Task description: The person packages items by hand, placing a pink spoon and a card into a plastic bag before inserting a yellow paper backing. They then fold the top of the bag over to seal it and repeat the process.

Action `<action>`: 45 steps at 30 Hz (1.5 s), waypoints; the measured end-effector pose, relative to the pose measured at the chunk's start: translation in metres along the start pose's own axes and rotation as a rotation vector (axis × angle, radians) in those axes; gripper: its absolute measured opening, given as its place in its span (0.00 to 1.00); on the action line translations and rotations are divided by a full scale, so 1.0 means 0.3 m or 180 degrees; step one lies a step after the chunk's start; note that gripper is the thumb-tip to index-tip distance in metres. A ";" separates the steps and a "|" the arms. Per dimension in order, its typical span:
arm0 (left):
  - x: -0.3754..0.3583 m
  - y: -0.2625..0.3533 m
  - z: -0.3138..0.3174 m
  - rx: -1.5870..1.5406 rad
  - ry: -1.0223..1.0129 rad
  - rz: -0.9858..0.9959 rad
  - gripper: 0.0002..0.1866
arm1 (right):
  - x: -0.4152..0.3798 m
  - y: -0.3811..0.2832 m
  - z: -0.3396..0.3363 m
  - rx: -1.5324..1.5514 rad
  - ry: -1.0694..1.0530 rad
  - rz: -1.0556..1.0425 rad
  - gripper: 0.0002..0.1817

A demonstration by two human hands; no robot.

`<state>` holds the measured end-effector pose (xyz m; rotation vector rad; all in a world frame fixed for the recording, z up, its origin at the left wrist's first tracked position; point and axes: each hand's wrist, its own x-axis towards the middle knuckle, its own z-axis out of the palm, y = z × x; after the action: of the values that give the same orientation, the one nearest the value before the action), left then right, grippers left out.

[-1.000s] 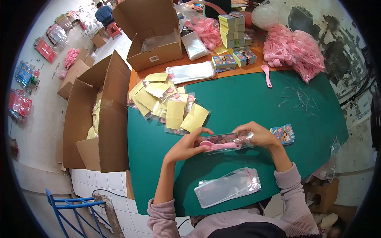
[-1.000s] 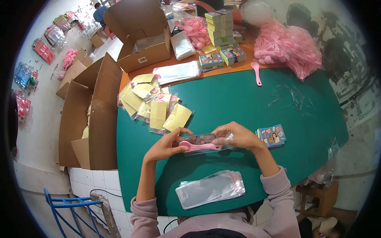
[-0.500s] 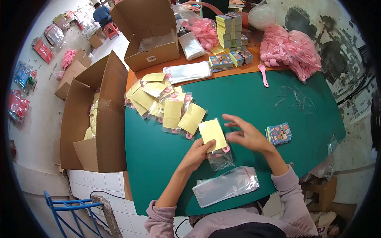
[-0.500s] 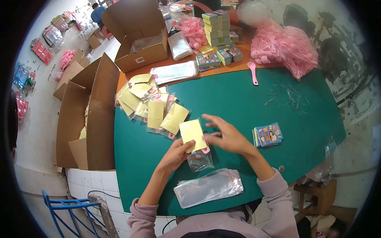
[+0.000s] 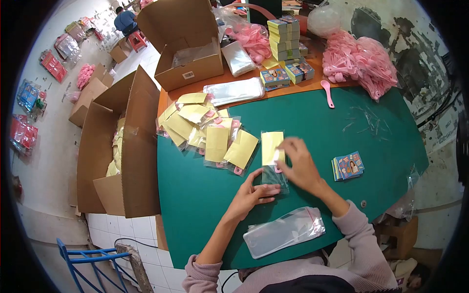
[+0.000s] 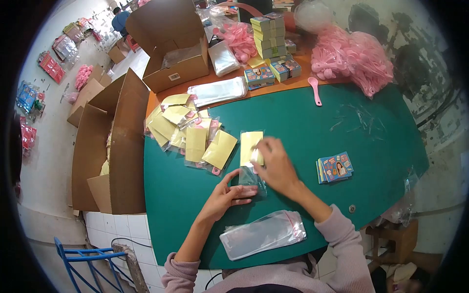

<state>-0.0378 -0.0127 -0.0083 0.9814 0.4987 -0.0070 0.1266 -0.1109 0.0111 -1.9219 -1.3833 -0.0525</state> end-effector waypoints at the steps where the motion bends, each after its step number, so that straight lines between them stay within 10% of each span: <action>1: -0.005 0.005 0.004 -0.0022 -0.0011 -0.0042 0.33 | -0.022 -0.029 -0.012 -0.0010 -0.0004 0.0004 0.17; 3: -0.010 0.005 0.018 0.0080 0.0080 0.0026 0.33 | -0.066 -0.078 -0.019 0.0524 -0.1102 -0.0142 0.15; 20: 0.011 -0.003 0.042 0.0764 0.0582 0.0408 0.25 | -0.079 -0.052 -0.035 0.0193 -0.1433 -0.1372 0.10; 22: 0.013 0.008 0.044 0.0088 0.0620 0.0365 0.17 | -0.060 -0.019 -0.131 0.1987 -0.2326 -0.0360 0.08; 28: 0.009 -0.010 -0.004 0.0057 0.0254 0.0329 0.12 | 0.000 0.404 -0.614 0.2954 -0.0839 0.0679 0.12; 30: 0.010 -0.005 -0.008 0.0148 0.0220 0.0266 0.12 | 0.016 0.675 -0.745 0.2246 0.0102 0.1475 0.09; 32: 0.012 -0.003 -0.005 0.0217 0.0206 0.0227 0.12 | -0.133 1.129 -0.874 -0.3032 0.0145 0.2389 0.09; 37: 0.023 -0.006 0.005 0.0147 0.0200 0.0304 0.11 | -0.052 0.462 -0.561 -0.1387 0.0421 0.1321 0.17; 40: 0.023 0.009 0.043 -0.0129 0.0125 0.0484 0.11 | -0.091 0.122 -0.255 0.0569 -0.0634 0.0366 0.35; 45: -0.010 0.015 0.022 -0.0052 -0.0250 0.0475 0.10 | -0.133 0.012 -0.042 0.0387 -0.0715 -0.0116 0.19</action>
<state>-0.0369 -0.0161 -0.0006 0.9963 0.3521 0.0919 0.1178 -0.1507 0.0008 -1.8443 -1.5314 0.2317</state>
